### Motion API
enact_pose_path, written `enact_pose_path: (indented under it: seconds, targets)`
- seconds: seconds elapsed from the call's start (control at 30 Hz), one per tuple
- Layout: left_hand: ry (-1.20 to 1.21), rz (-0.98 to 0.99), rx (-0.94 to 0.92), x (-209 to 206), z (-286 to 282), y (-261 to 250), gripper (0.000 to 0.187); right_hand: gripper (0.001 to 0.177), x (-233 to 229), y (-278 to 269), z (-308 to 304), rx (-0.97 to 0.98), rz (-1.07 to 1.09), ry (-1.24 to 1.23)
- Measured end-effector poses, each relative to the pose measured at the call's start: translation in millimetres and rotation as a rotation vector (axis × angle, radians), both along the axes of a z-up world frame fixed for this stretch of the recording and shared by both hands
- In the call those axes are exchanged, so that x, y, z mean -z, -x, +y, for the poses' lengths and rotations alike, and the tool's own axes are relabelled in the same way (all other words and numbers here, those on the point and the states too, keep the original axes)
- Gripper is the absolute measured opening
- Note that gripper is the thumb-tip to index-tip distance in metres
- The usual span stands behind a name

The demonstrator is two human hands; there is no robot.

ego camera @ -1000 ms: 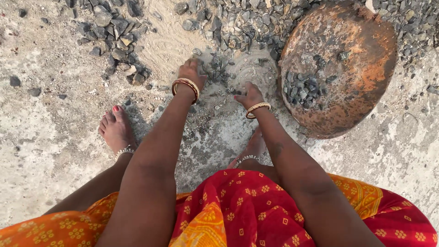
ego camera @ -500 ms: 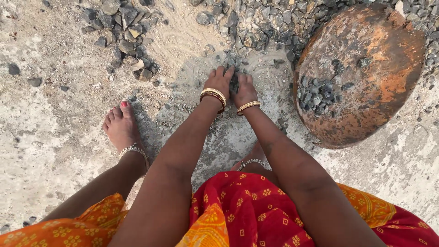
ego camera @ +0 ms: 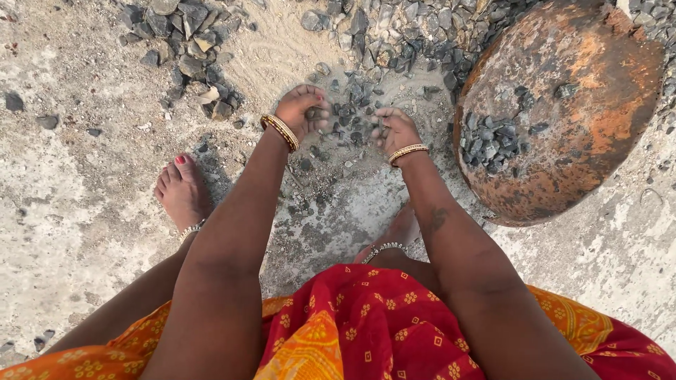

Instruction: The person sits on a concrete surface and picks up small dark rocks from a pile on the ground, placing them into a large rusty metal bowl. The person repeatedly scoops rocks by hand and transfers them into the bowl, occasionally adjusting the bowl's position.

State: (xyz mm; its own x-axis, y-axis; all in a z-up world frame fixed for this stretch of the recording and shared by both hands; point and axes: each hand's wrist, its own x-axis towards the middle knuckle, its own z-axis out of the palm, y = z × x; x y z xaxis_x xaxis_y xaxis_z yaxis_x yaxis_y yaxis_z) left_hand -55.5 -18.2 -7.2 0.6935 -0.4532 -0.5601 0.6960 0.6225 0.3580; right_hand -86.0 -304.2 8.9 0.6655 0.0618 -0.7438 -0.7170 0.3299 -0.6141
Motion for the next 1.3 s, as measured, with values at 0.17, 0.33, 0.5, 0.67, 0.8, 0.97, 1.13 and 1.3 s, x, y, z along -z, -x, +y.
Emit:
enact_pose_path:
  seconds: [0.17, 0.33, 0.5, 0.67, 0.8, 0.97, 1.13, 1.3]
  targets:
    - [-0.859, -0.311, 0.207, 10, -40, -10, 0.023, 0.046, -37, 8, 66, -0.55, -0.428, 0.924]
    - [-1.327, -0.81, 0.627, -37, -54, -3, 0.048, 0.043, -32, 18, 71, -0.83, -0.638, 1.206]
    - [-1.383, -0.837, 0.861, -26, -59, -2, 0.039, 0.02, 13, 16, 6, -0.569, -0.397, 0.813]
    - [-1.307, -0.854, 0.88, -35, -30, -9, 0.057, 0.017, -43, 1, -6, 0.079, 0.042, -0.075]
    - [-0.507, -0.125, 0.363, 7, 5, -2, 0.03, 0.014, -35, 2, -9, 0.081, 0.071, 0.041]
    - [0.326, -0.027, 0.064, 4, 37, 7, 0.027, 0.026, -32, 18, 25, -0.68, -0.323, 0.781]
    - [0.248, -0.022, 0.184, -21, 3, 6, 0.021, 0.026, -50, 34, 58, -0.872, -0.599, 1.109]
    - [0.164, -0.126, 0.295, -15, -12, 3, 0.016, 0.018, -17, 40, 31, -0.831, -0.783, 1.048]
